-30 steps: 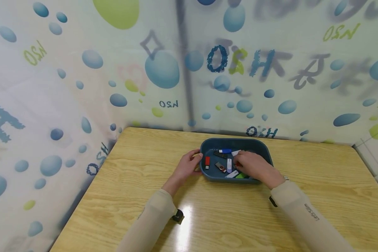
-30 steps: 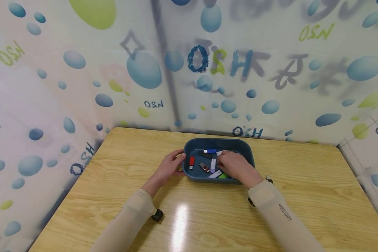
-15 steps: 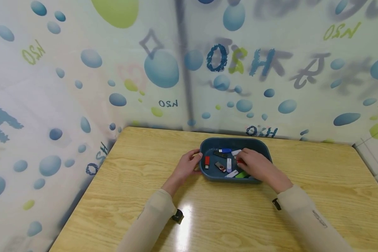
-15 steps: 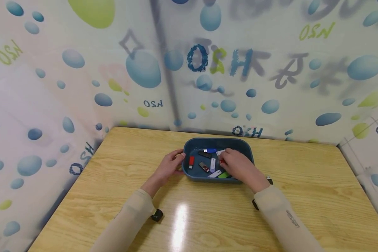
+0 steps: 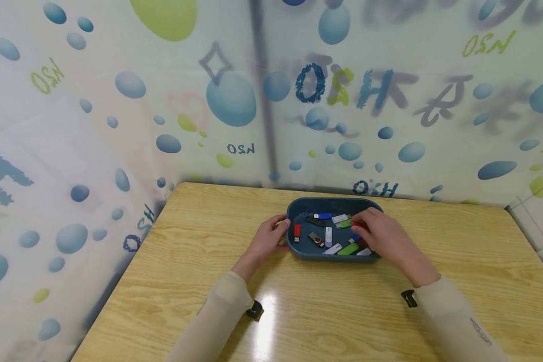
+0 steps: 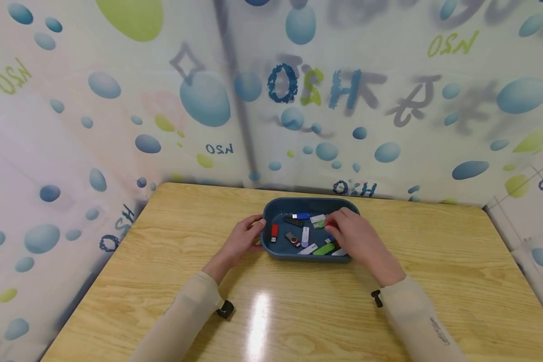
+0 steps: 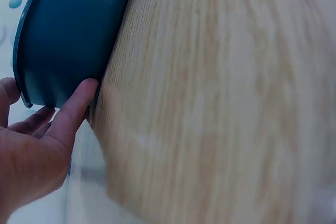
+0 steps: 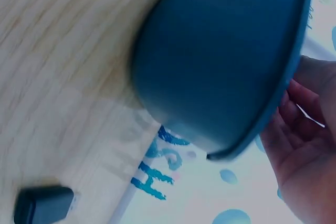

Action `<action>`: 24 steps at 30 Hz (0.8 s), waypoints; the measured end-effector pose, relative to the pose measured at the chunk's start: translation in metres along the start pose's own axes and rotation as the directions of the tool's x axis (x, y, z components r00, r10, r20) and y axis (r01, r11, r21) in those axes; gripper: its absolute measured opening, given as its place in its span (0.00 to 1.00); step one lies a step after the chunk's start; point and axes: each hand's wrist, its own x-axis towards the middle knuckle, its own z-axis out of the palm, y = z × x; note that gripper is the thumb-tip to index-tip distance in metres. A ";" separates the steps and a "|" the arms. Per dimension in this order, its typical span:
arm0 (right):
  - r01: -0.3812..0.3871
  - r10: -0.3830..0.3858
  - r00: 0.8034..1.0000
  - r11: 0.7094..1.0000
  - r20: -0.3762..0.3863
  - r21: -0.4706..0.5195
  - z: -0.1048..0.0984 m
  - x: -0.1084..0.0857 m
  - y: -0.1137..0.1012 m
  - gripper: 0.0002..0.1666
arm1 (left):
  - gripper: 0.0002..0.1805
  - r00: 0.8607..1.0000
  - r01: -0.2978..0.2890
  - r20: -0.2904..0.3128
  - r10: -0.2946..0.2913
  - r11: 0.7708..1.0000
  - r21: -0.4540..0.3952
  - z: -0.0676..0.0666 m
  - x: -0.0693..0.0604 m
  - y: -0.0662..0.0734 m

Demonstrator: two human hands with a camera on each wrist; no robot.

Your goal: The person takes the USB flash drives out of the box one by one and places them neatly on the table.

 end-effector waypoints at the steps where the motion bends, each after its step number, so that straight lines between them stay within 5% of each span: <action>1: -0.004 0.005 1.000 1.000 -0.014 0.011 -0.003 -0.001 0.000 0.07 | 0.30 1.000 0.002 -0.002 -0.002 1.000 -0.001 0.000 0.000 0.000; 24: -0.189 0.191 0.968 0.982 -0.162 0.030 -0.036 -0.046 0.026 0.14 | 0.31 1.000 -0.008 0.003 0.008 1.000 0.008 0.000 -0.001 0.001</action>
